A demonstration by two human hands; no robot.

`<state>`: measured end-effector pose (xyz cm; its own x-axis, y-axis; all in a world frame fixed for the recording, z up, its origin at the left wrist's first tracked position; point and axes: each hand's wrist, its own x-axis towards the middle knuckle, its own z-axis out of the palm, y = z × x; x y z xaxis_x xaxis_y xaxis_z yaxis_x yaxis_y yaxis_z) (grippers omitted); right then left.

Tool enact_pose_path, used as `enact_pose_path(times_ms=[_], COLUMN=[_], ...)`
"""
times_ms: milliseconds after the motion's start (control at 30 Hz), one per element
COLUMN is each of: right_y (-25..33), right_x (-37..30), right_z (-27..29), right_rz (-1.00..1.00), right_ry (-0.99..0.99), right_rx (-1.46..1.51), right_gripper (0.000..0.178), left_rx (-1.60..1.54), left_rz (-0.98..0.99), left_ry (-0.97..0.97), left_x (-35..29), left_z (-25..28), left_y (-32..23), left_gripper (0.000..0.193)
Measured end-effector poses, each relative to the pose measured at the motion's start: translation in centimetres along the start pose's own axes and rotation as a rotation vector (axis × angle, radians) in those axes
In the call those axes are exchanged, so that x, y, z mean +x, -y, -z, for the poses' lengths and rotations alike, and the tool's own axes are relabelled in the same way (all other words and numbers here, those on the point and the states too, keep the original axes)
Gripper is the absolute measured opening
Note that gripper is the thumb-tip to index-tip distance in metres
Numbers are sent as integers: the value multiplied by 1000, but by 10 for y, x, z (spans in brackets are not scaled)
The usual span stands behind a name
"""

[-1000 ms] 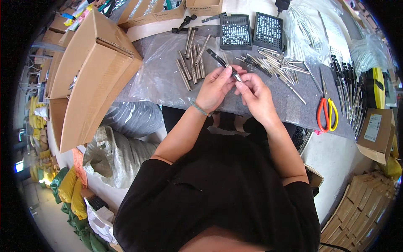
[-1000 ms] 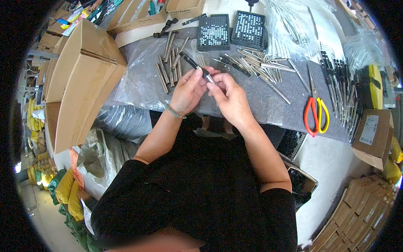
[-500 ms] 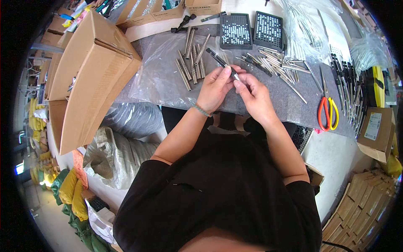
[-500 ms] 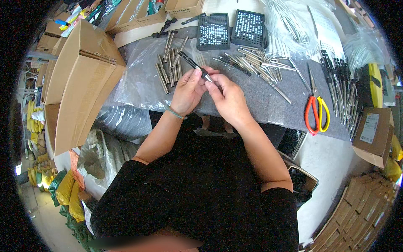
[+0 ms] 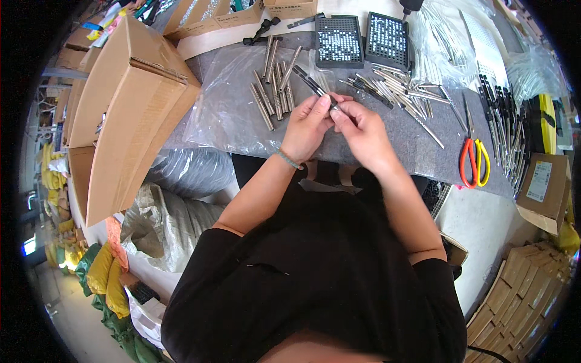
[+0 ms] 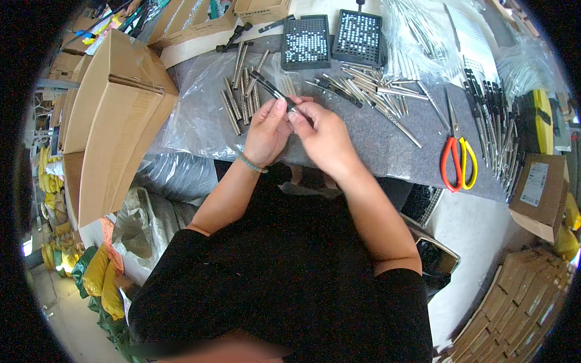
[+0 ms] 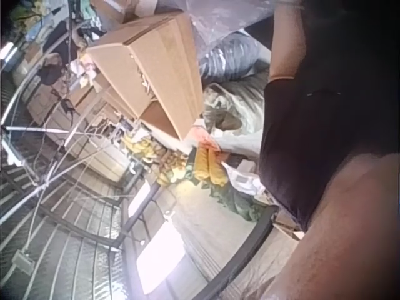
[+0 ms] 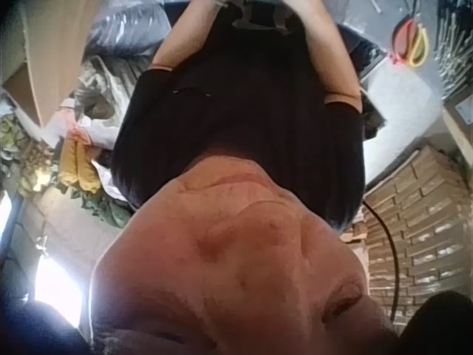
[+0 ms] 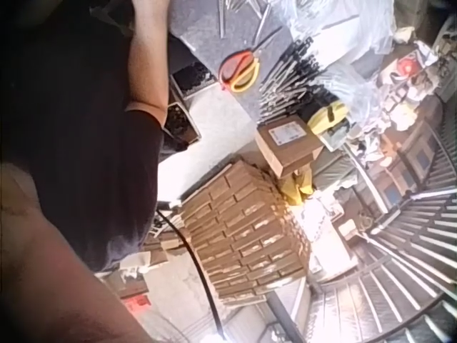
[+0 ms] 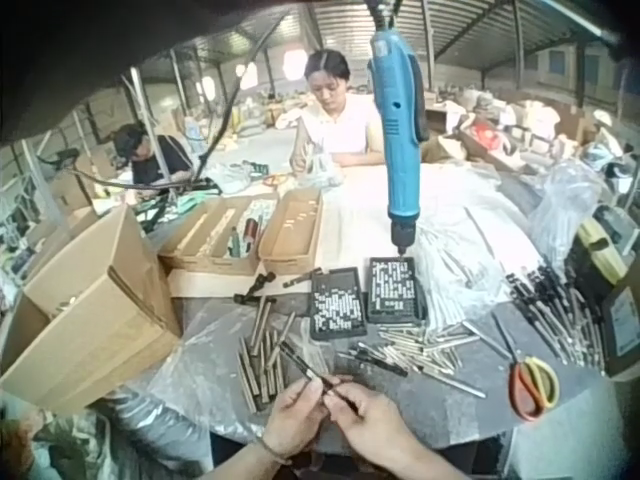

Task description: Assembling small metal components using an electric screwdriver.

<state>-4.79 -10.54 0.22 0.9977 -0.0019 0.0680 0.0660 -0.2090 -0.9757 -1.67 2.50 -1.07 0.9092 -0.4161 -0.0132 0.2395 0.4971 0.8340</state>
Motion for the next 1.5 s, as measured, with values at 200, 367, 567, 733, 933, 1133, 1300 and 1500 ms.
enact_pose_path(times_ms=[200, 367, 567, 733, 933, 1133, 1300, 1500], right_y=[10, 20, 18, 16, 18, 17, 19, 20], right_x=[2, -7, -6, -4, -15, -12, -12, -13], right_z=[11, -11, -11, -9, -2, -4, 2, 6], right_rz=[-341, 350, 466, 480, 323, 284, 297, 286], right_ry=[238, -291, -350, -347, -227, -210, -163, -148], right_rx=[431, -695, -872, -877, -847, -769, -651, -615], right_gripper=[22, 19, 22, 24, 23, 23, 21, 22], left_rx=[-86, -53, -61, -97, -22, -38, -15, 1], left_rz=[-11, -96, -105, -135, -159, -159, -157, -168], left_ry=[85, -2, -43, -60, -69, -62, -21, 1], left_x=[-1, -2, -2, 1, -2, -1, -3, -3], left_z=[7, 4, 2, 0, 0, 3, 4, 3], left_y=[-1, 4, 5, 5, 6, 6, 5, 7], left_gripper=[31, 31, 31, 27, 30, 30, 29, 29])
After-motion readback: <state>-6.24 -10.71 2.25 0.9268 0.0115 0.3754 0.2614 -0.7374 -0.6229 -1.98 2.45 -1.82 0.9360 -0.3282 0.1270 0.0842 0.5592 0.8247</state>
